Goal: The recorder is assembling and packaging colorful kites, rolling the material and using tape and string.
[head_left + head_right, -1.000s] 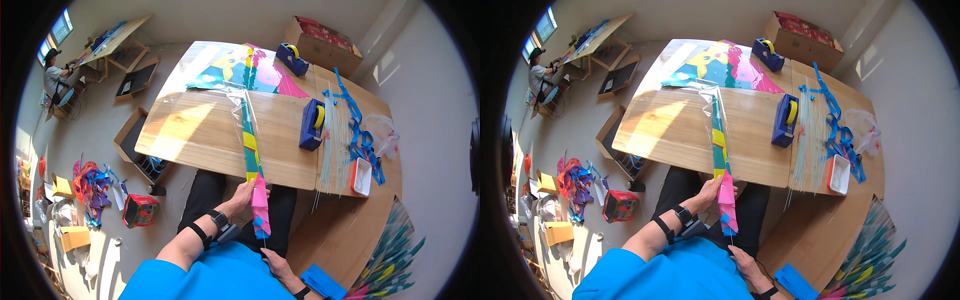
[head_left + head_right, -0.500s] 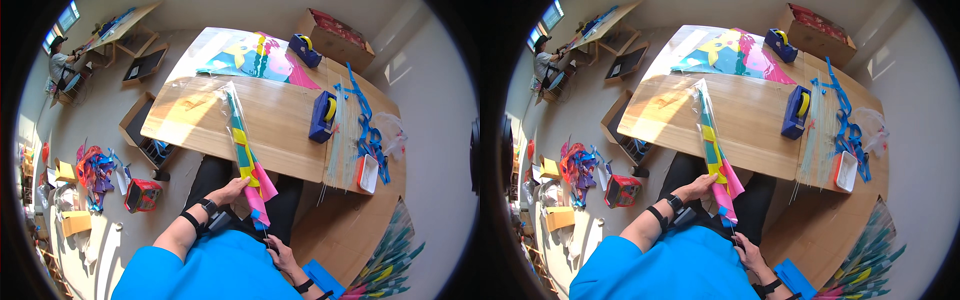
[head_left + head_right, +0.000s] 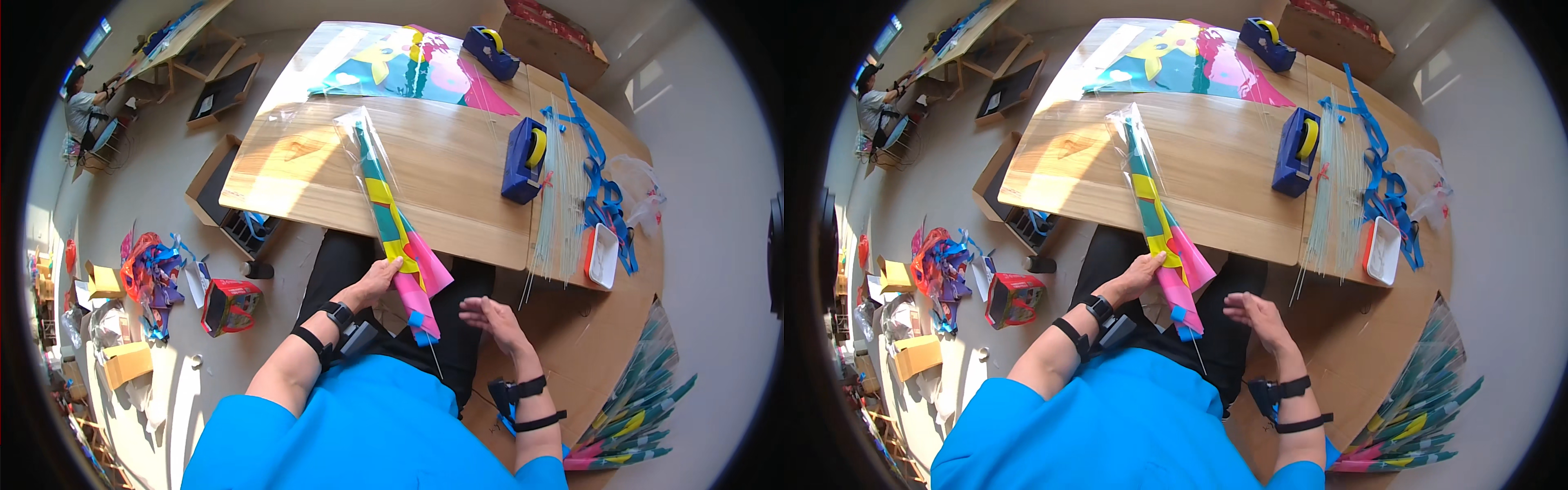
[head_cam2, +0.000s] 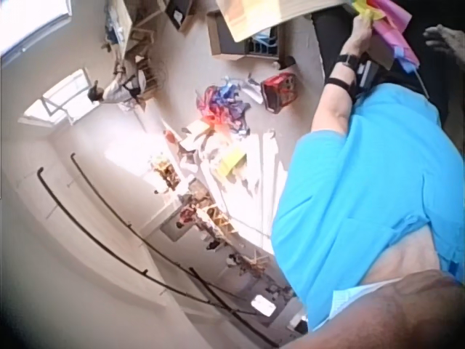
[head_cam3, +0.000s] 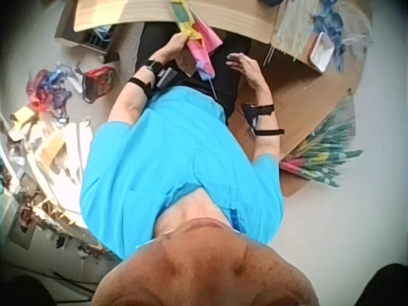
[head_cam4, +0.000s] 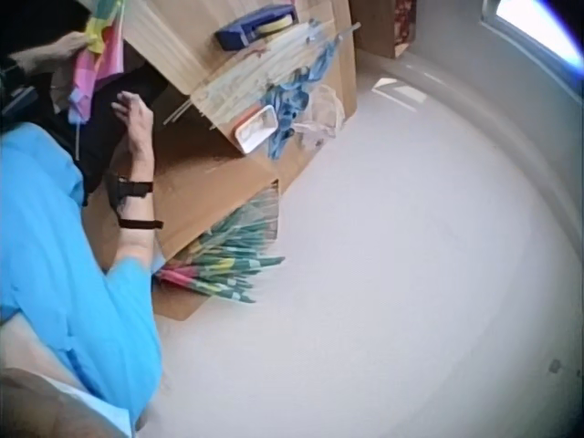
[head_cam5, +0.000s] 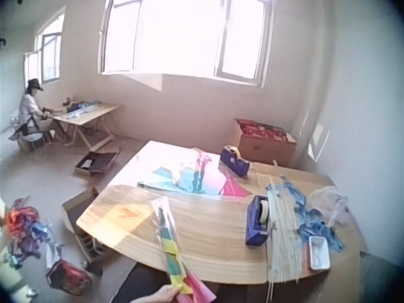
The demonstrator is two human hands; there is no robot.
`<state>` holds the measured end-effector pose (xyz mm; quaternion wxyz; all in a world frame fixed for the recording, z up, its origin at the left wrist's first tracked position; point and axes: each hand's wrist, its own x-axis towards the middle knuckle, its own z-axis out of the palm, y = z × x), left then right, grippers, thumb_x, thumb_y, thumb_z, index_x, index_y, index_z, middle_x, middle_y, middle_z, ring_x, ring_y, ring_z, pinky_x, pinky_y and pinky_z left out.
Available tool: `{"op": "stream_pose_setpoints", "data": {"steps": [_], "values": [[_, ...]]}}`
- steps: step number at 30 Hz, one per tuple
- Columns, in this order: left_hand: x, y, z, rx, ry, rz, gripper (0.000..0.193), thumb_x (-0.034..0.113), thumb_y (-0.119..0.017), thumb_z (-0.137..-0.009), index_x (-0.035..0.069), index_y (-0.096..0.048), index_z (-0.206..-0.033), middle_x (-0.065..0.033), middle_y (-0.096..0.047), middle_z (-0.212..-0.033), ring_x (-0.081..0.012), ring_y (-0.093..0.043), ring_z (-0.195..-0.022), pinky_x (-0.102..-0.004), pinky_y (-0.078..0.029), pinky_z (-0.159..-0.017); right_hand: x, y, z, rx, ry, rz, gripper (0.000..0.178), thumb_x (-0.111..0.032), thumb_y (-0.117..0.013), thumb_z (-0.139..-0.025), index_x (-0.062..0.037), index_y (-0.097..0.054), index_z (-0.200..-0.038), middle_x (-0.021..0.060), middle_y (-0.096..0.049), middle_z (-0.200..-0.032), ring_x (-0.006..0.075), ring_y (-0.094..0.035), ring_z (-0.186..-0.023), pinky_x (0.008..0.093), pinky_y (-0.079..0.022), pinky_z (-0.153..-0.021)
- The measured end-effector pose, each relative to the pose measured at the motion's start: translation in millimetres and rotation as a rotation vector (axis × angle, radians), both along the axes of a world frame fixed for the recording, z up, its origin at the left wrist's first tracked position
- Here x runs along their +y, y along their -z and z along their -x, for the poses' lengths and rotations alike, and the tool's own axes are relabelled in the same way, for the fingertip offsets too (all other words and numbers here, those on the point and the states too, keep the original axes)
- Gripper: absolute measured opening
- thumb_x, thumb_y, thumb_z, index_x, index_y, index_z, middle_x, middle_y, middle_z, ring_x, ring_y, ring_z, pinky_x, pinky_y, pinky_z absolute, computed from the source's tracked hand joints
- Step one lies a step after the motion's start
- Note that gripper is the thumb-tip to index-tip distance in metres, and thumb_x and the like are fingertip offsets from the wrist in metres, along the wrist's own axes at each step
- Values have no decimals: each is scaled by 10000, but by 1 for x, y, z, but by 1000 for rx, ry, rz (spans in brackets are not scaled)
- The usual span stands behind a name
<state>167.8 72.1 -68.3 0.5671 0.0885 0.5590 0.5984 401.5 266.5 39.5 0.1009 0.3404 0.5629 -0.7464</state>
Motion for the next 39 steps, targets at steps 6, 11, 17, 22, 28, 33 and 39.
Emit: {"op": "stream_pose_setpoints", "data": {"steps": [6,11,17,22,28,33,39], "values": [[5,-27,-23,-12,84,8,452,389,-410,-1053,10,-568,-1242,-74,-651,-1123,-164,-621,-988,-335,-502,-909,-11,60,84,-18,214,268,421,-372,-559,-995,3,-640,-1168,104,-682,-1071,161,-661,-951,327,-531,-874],[13,-26,-11,267,264,57,525,460,-420,-1034,-3,-592,-1213,-86,-674,-1052,-168,-635,-951,-339,-504,-863,-30,60,98,-22,94,100,276,-185,-709,-909,6,-668,-1103,57,-695,-969,121,-661,-847,275,-540,-783],[43,-67,17,366,33,115,604,506,-460,-1006,-24,-573,-1273,-118,-668,-1156,-195,-634,-1072,-325,-476,-947,-33,56,91,211,392,38,193,-146,-704,-909,10,-681,-1021,42,-693,-920,87,-635,-790,239,-518,-717],[84,-91,34,55,-264,-361,455,313,-468,-1042,29,-465,-1398,-59,-633,-1212,-137,-616,-1075,-303,-487,-952,-44,50,96,336,530,-53,172,-127,-698,-916,5,-688,-1026,15,-692,-912,59,-620,-775,209,-502,-701],[91,-8,16,8,-133,27,334,278,-520,-1019,37,-587,-1241,-42,-671,-1048,-128,-648,-909,-298,-528,-787,-40,81,103,116,617,-136,171,-137,-735,-876,28,-709,-913,17,-681,-793,62,-587,-671,238,-478,-595],[76,-26,-9,5,-183,-33,279,293,-562,-1004,55,-625,-1138,-12,-668,-948,-84,-600,-793,-252,-482,-689,-54,64,104,103,492,-350,186,-136,-697,-915,17,-687,-1020,28,-686,-853,63,-599,-725,227,-498,-645],[104,-93,4,92,-273,-362,232,190,-597,-984,1,-614,-1116,-31,-671,-943,-90,-603,-805,-266,-506,-719,-41,32,125,297,634,-350,172,-135,-697,-917,10,-688,-1009,14,-682,-841,50,-587,-704,218,-484,-623]]}}
